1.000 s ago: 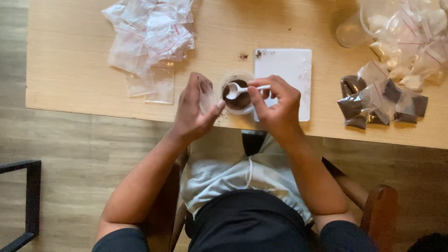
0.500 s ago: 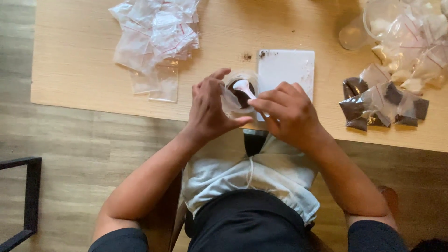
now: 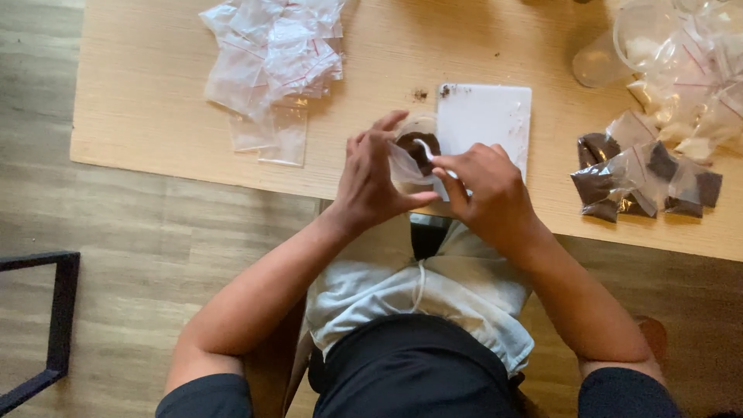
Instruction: The person scoops a brown powder from a plastic container using a white plastic spoon and transfers it into small clear plastic bags. They place the filled bags onto a digital scale to measure the weight and then seal them.
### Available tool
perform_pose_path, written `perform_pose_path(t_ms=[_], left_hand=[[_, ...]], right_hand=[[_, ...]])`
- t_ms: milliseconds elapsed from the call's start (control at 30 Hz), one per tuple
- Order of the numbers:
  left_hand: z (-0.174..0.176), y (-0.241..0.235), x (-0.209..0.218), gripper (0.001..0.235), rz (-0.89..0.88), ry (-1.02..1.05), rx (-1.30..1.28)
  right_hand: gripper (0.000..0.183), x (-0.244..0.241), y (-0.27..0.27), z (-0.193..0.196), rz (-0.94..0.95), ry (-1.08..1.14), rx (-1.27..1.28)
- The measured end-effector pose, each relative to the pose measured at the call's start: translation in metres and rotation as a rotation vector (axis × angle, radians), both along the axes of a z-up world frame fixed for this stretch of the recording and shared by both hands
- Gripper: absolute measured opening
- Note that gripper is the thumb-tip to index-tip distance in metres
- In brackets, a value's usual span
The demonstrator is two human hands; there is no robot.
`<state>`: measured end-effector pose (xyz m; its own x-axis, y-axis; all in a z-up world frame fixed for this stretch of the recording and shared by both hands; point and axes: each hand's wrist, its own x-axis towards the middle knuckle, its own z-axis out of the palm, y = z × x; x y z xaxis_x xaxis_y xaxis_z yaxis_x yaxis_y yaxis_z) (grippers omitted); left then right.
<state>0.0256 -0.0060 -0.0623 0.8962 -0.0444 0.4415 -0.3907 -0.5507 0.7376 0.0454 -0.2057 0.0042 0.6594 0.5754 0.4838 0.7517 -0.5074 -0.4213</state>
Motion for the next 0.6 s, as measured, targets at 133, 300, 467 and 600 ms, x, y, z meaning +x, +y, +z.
perform_pose_path(t_ms=[133,300,467,600], left_hand=[[0.008,0.003,0.000,0.089,-0.036,0.003,-0.035],[0.007,0.006,0.000,0.083,-0.064,0.011,0.003],[0.007,0.007,0.001,0.084,-0.063,-0.005,-0.007],[0.002,0.007,-0.002,0.081,-0.038,-0.023,-0.004]], right_hand=[[0.011,-0.001,-0.001,-0.007,-0.028,0.034,0.042],[0.010,-0.010,0.002,0.021,-0.015,-0.069,0.059],[0.008,-0.009,0.011,0.027,0.069,-0.194,-0.158],[0.006,-0.011,0.006,0.004,0.045,-0.201,-0.203]])
